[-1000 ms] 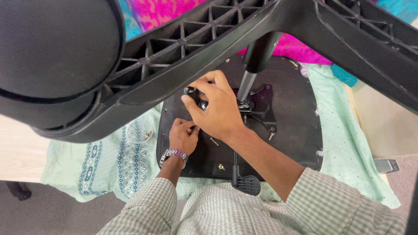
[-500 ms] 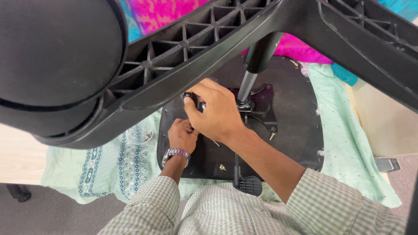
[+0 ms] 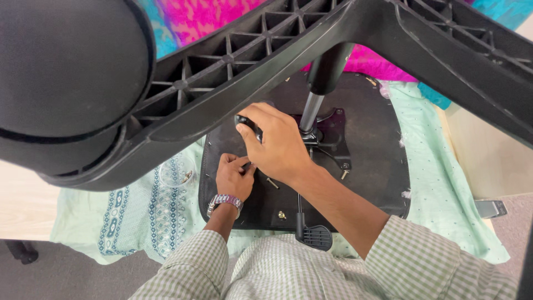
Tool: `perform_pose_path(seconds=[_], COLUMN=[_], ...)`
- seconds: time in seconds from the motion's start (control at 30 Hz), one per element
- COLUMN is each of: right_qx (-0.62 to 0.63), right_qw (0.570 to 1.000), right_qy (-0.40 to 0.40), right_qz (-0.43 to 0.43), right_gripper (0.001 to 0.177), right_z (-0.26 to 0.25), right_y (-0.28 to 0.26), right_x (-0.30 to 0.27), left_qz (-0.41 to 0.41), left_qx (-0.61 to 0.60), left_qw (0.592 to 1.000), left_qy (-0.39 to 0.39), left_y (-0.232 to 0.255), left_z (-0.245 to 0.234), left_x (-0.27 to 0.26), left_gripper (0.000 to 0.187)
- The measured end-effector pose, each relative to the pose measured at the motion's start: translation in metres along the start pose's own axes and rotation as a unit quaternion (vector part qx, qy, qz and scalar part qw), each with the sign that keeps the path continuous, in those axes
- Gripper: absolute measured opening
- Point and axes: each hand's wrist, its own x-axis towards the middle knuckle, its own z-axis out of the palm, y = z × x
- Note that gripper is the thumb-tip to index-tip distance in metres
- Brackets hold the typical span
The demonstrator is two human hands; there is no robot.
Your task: The person works on an upside-down office chair base, using a screwdriver to remove and reinsert screws on the tilt mechanism attached to the gas cylinder. They reposition the mechanism plate, handle loose screws, and tighten components by hand and with the screwdriver.
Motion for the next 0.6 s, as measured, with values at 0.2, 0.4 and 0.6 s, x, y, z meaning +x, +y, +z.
perform_pose_path(seconds=[0.2,0.4,0.6], right_qx=[-0.016,-0.013,-0.034], right_qw=[0.999,1.0,0.998], right_qy=[-0.011,0.01,0.044], right_qz=[0.049,-0.002,-0.042], right_gripper=[0.027,0.018,0.021], right_z=[0.0,-0.004,-0.008], right_y=[-0.006,-0.004,-0.003], right_x=[-0.003,-0.005,-0.008], left_qz=[-0.002,-0.029,-0.047], left_qx=[0.008,0.0,0.002], left_qw=[1.0,0.999,0.999], left_qy=[-0.012,-0.014,-0.021], left_y=[-0.004,0.0,0.007], left_z=[0.004,0.001,0.0], left_x=[0.001,0.003,0.002], left_gripper=[0.017,0.019,0.019])
